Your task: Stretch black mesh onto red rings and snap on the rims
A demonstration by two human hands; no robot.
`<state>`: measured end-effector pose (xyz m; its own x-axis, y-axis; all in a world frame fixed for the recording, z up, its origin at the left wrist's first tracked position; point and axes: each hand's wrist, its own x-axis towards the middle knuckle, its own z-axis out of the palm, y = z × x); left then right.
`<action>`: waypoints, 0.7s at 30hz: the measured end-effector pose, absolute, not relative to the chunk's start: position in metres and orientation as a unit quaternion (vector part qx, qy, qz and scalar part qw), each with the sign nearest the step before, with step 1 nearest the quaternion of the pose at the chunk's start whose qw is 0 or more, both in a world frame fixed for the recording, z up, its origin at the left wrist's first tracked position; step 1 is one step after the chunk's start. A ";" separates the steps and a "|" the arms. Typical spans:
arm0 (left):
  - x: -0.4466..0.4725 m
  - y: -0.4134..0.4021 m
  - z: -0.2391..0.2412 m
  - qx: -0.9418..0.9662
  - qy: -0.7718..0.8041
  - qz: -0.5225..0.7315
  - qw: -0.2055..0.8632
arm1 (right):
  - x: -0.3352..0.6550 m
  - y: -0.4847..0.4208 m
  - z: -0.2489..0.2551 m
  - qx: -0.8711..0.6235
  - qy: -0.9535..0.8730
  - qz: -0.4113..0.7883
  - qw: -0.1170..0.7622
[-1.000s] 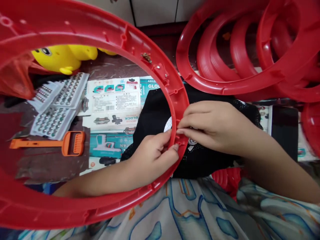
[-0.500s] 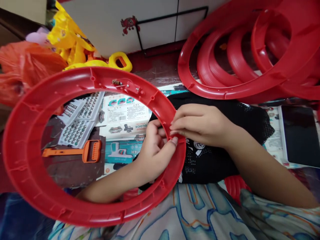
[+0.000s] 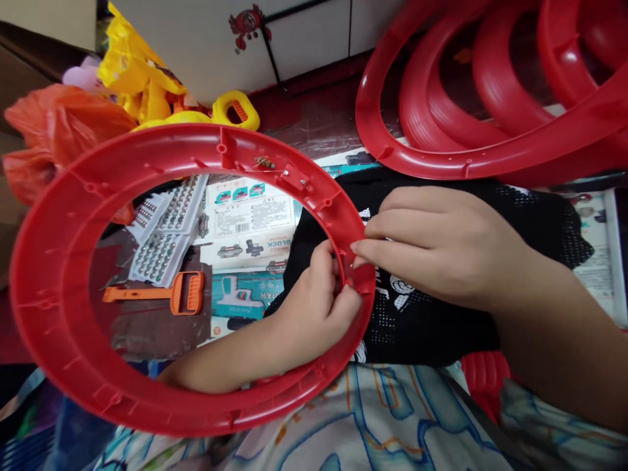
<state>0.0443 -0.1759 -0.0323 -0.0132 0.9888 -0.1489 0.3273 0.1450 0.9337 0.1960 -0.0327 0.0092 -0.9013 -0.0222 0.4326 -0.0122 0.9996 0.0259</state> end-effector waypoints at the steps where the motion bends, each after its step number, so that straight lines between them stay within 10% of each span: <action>1: 0.045 -0.176 -0.031 0.547 0.605 0.363 0.450 | 0.196 -0.033 0.011 0.012 -0.975 0.005 0.222; 21: 0.054 -0.178 -0.022 0.403 0.470 0.474 0.626 | 0.195 -0.034 0.014 -0.010 -0.975 0.088 0.205</action>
